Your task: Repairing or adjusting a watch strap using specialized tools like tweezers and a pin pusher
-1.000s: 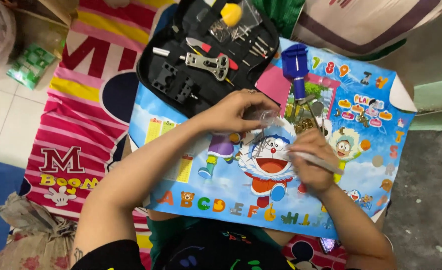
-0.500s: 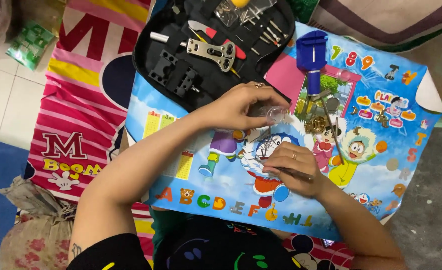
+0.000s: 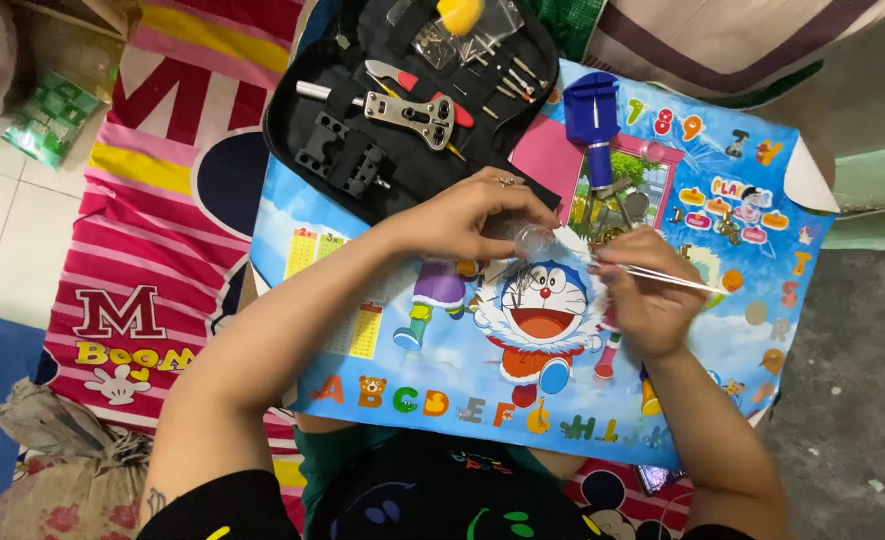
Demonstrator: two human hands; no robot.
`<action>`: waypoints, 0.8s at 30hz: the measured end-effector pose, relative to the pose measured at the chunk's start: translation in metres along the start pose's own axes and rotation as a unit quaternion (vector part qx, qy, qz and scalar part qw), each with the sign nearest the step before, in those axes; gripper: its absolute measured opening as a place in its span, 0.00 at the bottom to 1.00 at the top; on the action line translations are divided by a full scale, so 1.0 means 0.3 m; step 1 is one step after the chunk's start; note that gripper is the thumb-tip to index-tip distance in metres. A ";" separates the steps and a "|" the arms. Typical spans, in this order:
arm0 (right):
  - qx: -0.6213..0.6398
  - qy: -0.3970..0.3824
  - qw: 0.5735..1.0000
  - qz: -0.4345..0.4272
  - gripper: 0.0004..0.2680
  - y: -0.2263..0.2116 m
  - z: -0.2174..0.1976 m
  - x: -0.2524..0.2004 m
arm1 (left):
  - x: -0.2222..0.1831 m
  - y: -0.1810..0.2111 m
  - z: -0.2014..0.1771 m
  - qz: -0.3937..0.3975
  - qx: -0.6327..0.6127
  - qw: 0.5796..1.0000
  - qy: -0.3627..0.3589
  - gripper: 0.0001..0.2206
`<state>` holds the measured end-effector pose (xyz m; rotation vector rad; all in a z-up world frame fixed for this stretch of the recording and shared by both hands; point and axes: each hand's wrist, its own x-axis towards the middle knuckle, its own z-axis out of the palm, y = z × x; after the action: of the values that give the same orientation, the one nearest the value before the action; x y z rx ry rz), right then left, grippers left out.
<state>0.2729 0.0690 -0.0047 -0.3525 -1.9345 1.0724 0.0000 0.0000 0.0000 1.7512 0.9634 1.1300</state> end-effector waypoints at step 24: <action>-0.100 -0.063 0.987 0.109 0.06 -0.278 0.068 -0.424 | 0.002 -0.035 0.003 0.051 0.018 0.998 -0.030 0.16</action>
<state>0.3434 -0.0670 -0.0143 -0.6335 -2.1628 1.0612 -0.0007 0.0042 -0.0097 1.8710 0.8718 1.1228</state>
